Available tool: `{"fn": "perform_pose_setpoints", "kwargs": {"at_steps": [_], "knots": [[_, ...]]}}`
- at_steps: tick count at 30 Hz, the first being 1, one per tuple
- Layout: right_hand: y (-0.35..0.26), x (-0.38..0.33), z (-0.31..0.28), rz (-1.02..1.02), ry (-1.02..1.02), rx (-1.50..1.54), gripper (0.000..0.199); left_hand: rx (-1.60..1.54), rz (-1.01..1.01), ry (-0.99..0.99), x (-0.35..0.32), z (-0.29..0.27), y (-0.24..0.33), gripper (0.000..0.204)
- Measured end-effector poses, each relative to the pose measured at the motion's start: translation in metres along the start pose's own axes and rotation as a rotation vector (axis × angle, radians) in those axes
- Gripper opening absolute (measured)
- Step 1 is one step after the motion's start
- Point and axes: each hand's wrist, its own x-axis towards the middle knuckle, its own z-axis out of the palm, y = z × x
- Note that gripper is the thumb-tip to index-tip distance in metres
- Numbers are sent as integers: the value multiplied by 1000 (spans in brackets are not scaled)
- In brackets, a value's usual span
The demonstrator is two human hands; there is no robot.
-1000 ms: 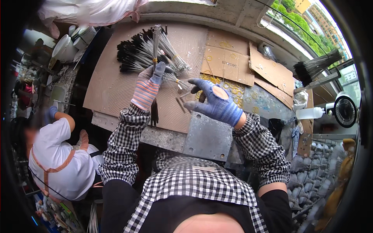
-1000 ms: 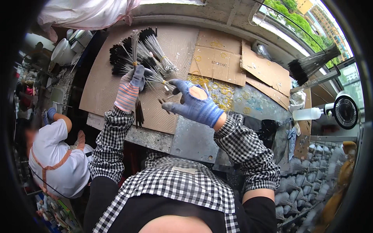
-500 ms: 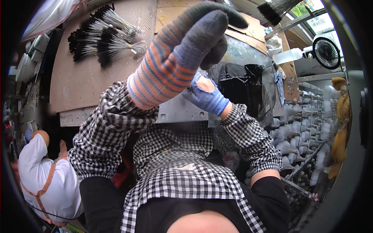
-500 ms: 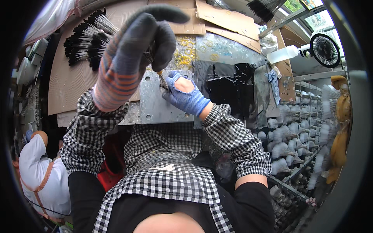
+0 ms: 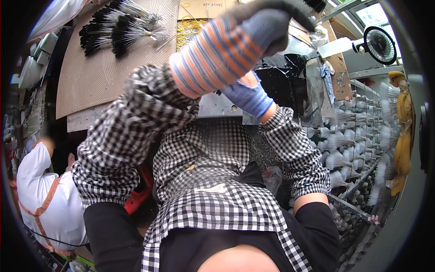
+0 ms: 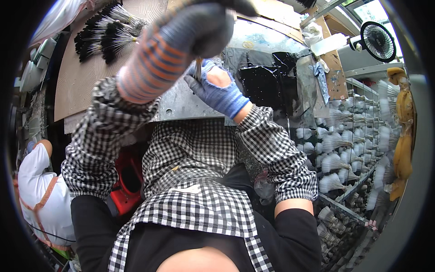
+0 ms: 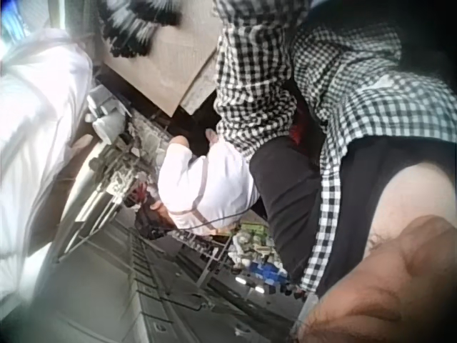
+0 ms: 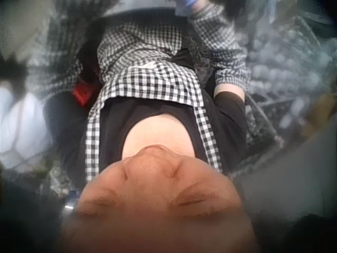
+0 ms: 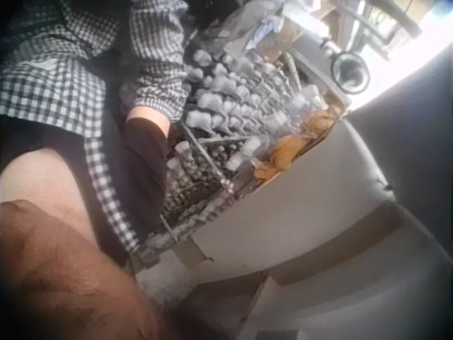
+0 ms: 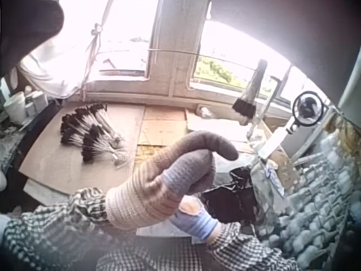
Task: The recorder dips bundles of shuttlecock feathers into black adhesive to assemble them.
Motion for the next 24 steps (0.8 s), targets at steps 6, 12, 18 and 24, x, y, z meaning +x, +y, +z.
{"fn": "perform_pose_setpoints", "kwargs": {"at_steps": [6,12,18,24], "knots": [[13,-11,-3,-56,71,-107,25,-2,-2,-30,17,0,11,35],[25,-11,11,30,-42,-81,31,-4,-7,-57,24,-33,-14,41],[13,-17,-38,278,48,317,37,528,354,37,94,-63,-78,48],[9,-55,-65,689,305,828,28,577,-318,434,-49,-23,-77,26]]}}
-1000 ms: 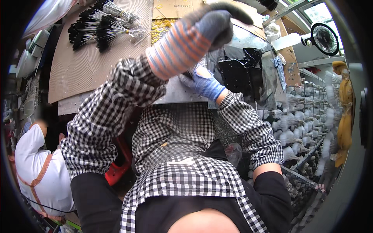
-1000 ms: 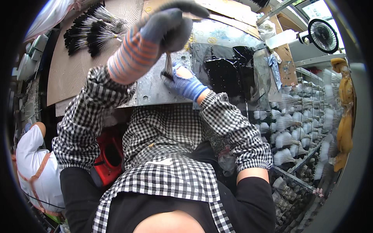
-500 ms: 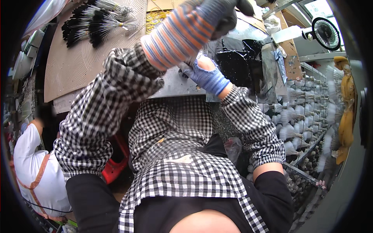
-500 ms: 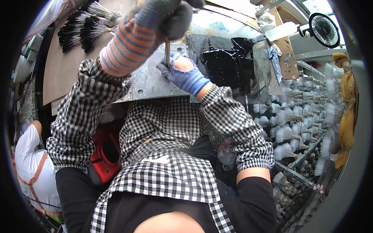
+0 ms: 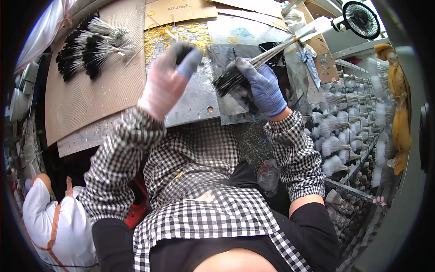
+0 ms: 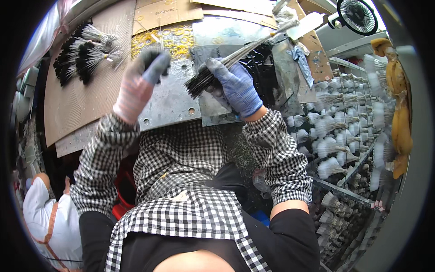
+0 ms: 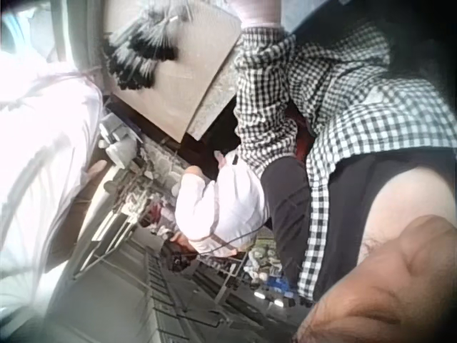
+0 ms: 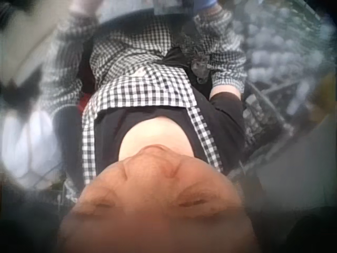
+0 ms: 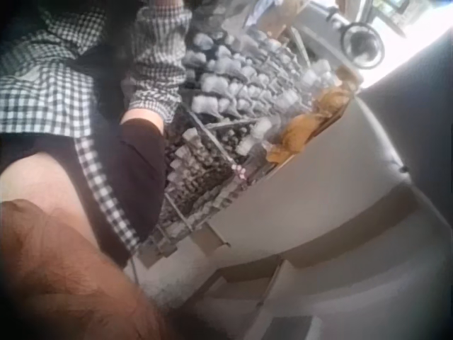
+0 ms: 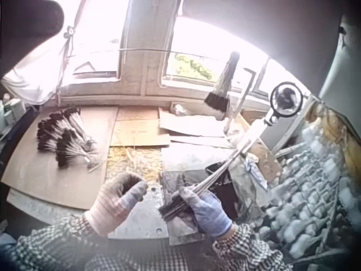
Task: The recorder dips bundles of shuttlecock feathers into black adhesive to assemble them.
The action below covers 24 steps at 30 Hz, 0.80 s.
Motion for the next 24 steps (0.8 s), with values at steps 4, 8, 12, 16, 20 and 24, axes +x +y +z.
{"fn": "perform_pose_setpoints", "kwargs": {"at_steps": [4,8,12,16,20,24], "knots": [[-2,-25,-1,9,37,15,34,-270,-274,-116,-69,29,-22,23],[3,-41,8,4,111,-75,35,-58,-228,-137,-83,53,-10,21],[11,-58,11,-101,113,-86,33,-311,-316,-156,-95,61,-15,16],[9,-89,3,-199,32,-204,24,-681,-639,-389,-111,52,-10,16],[-7,-82,-35,-200,403,-164,24,-672,-690,-462,-131,59,-27,15],[6,-47,-75,-254,419,-640,26,387,172,-436,-122,47,-33,23]]}}
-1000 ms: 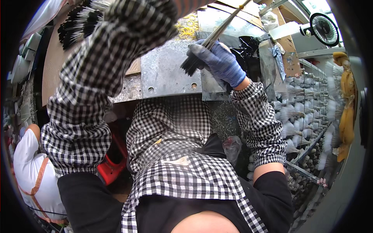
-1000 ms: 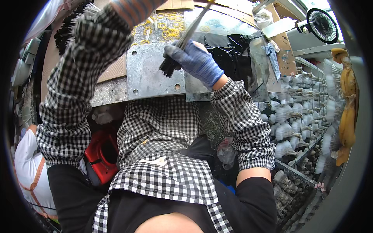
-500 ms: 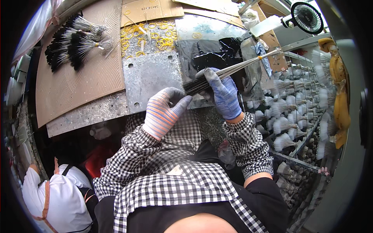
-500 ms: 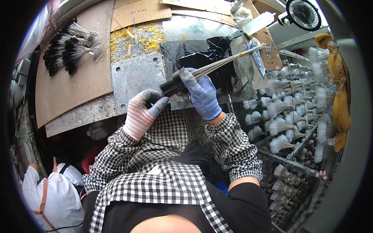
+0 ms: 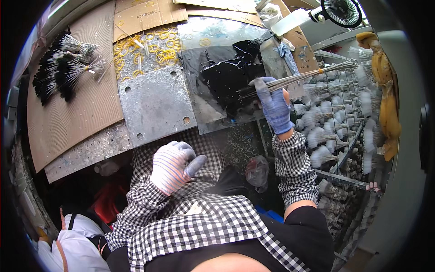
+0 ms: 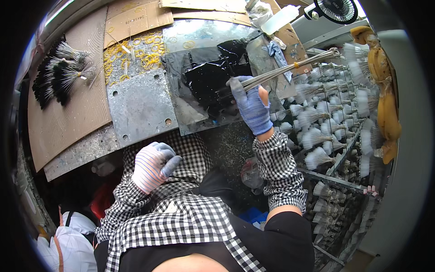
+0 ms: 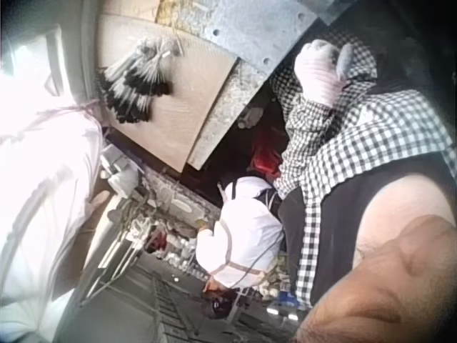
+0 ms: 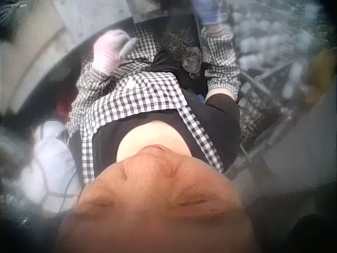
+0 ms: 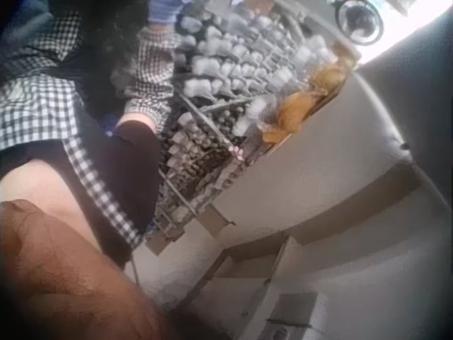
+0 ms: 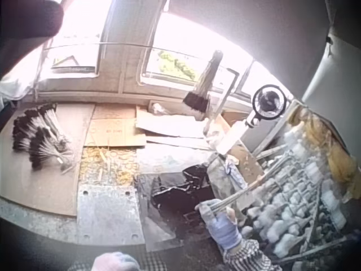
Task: The recorder dips bundles of shuttlecock feathers into black adhesive to assemble them.
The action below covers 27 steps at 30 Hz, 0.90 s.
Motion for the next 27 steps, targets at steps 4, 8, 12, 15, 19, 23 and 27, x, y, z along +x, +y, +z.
{"fn": "perform_pose_setpoints", "kwargs": {"at_steps": [4,8,12,15,19,23,27], "knots": [[31,24,23,-236,2,-197,24,126,-70,316,14,-27,-10,15],[39,38,38,-291,-32,-261,22,385,-86,479,18,-33,-57,17],[44,41,49,-384,13,-287,17,383,-55,493,21,-31,-69,17],[44,42,47,-379,8,-293,16,355,-33,485,22,-29,-69,17],[48,45,47,-402,45,-295,16,353,-41,489,21,-29,-69,17],[45,41,43,-350,0,-269,16,358,-43,523,22,-27,-69,18],[46,40,47,-382,49,-247,17,365,-46,510,19,-28,-70,17]]}}
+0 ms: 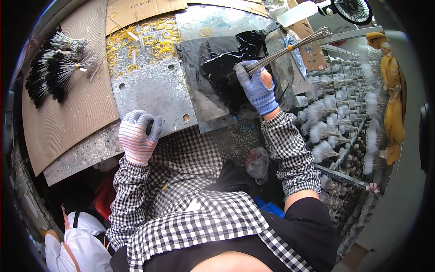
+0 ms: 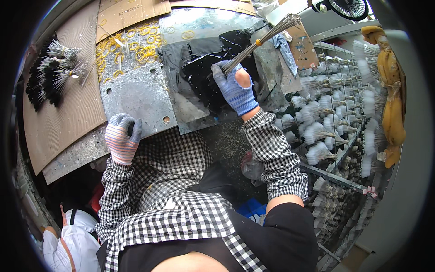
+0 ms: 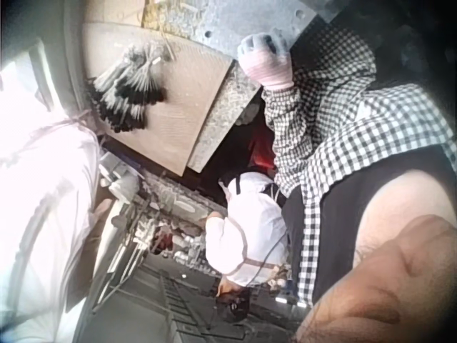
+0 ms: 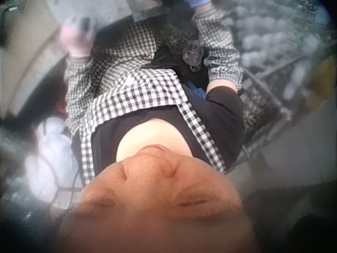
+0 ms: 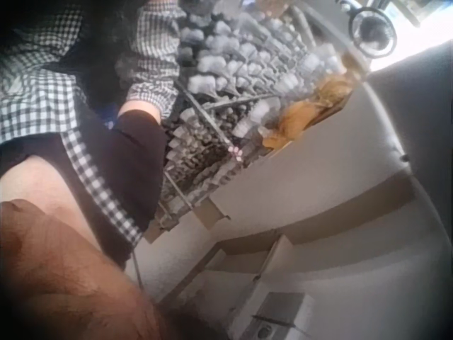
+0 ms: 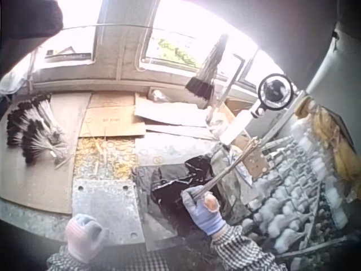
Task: The recorder dips bundles of shuttlecock feathers into black adhesive to assemble them.
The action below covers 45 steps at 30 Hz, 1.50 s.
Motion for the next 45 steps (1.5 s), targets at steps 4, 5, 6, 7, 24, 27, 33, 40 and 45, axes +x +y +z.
{"fn": "perform_pose_setpoints", "kwargs": {"at_steps": [4,5,6,7,24,27,33,40,45], "knots": [[3,-5,-5,87,-58,13,18,-2,22,-6,2,1,2,17],[2,-3,-4,88,-57,15,18,0,23,-8,1,0,2,17],[-1,-2,-4,78,-48,24,19,4,9,-10,1,-2,2,17],[-3,1,-4,65,-34,29,19,7,-1,-10,2,-1,2,18],[-35,11,-24,-11,-20,1,14,-341,-172,42,15,-22,29,10],[-44,10,-17,-88,7,-5,12,-839,-544,-246,20,-35,54,14],[-100,37,3,-589,51,-176,24,-1482,-758,-830,60,-76,77,69],[-166,59,4,-773,68,-237,49,-1078,-592,-500,61,-75,68,34],[-185,33,-10,-872,139,-61,44,-1026,-368,-81,38,-72,35,23]]}}
